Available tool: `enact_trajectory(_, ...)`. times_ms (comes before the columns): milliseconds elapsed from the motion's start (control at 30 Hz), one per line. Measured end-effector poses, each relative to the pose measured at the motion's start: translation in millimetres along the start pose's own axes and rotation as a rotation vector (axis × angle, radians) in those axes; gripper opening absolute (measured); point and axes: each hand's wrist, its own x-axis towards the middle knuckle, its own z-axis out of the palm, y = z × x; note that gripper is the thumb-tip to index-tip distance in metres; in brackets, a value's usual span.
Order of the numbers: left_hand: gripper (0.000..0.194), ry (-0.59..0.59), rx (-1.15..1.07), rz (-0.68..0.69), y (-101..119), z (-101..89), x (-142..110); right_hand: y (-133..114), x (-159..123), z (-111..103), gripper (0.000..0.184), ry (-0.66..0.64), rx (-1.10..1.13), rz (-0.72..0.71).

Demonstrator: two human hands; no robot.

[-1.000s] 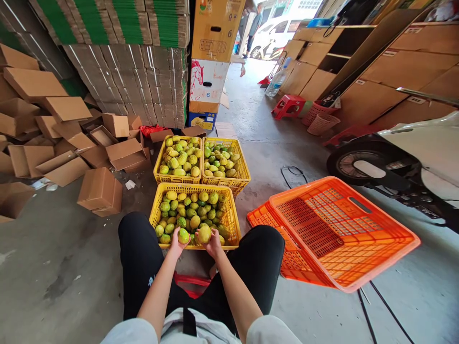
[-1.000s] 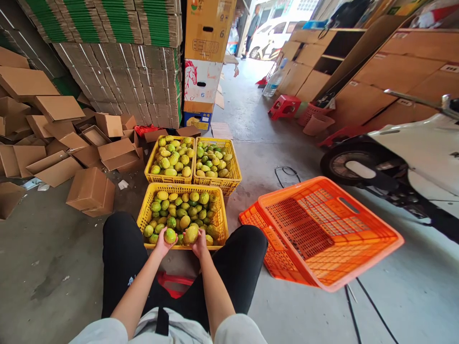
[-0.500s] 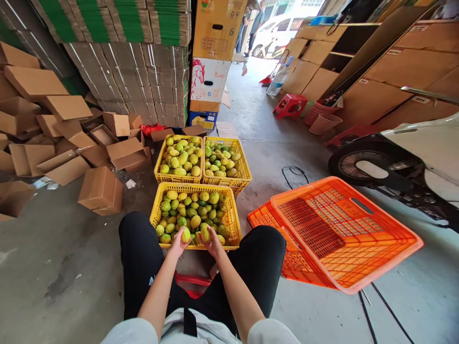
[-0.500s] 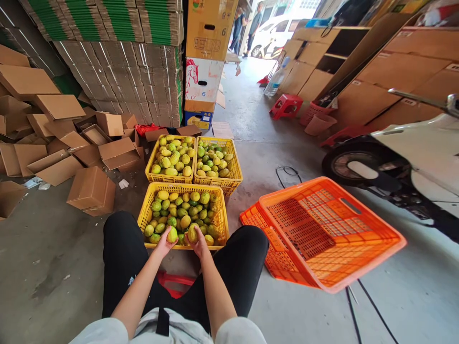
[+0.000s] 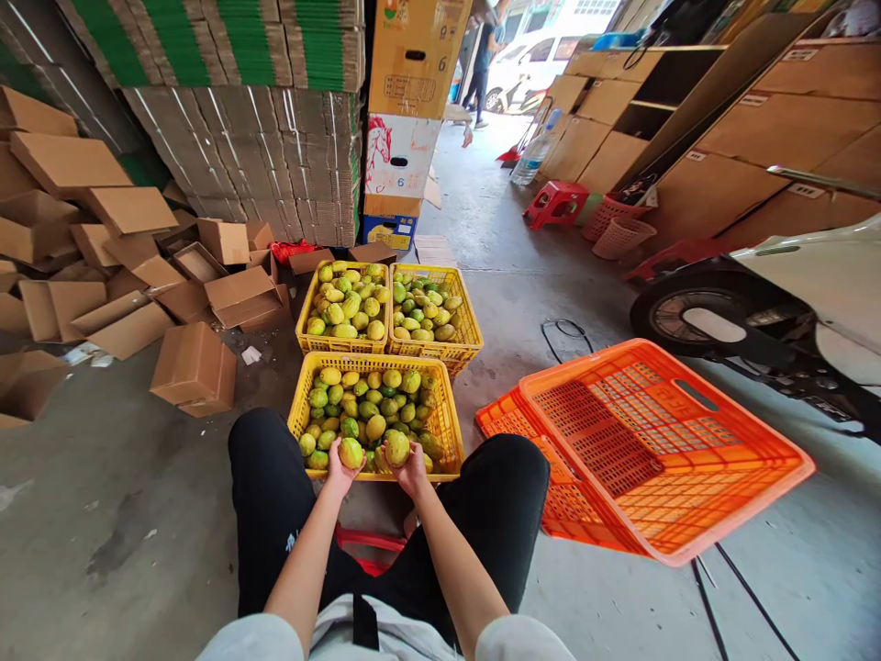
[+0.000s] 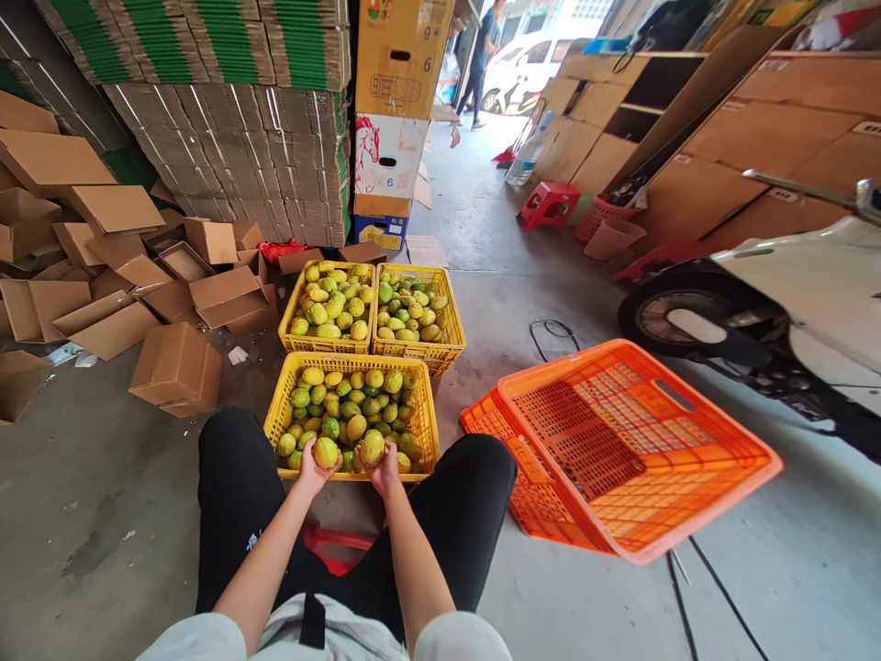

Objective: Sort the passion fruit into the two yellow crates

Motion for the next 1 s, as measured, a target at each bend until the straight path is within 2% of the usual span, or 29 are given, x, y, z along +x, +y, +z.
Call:
enact_trajectory(100,0.03,0.017,-0.056,-0.014,2.3,0.6,-1.5,0.4,0.5,0.2,0.012,-0.021,-0.032,-0.03)
enact_trajectory(200,0.032,0.02,-0.059,-0.013,3.1,2.3,-2.2,2.8,0.7,0.9,0.014,-0.018,-0.051,-0.064)
enact_trajectory(433,0.019,-0.01,0.008,-0.02,-2.5,1.5,1.7,4.7,1.7,0.9,0.027,0.114,-0.023,-0.131)
enact_trajectory(667,0.015,-0.019,0.095,0.04,-4.3,0.6,0.5,8.0,0.4,0.1,0.023,-0.024,-0.088,-0.079)
enact_trajectory(900,0.022,-0.016,0.037,-0.014,1.6,4.5,-8.0,1.1,-2.2,-0.5,0.036,-0.028,0.001,-0.026)
enact_trajectory(1000,0.032,-0.027,0.004,-0.005,2.3,3.1,-7.9,-1.3,-0.1,-1.5,0.029,-0.023,0.009,0.008)
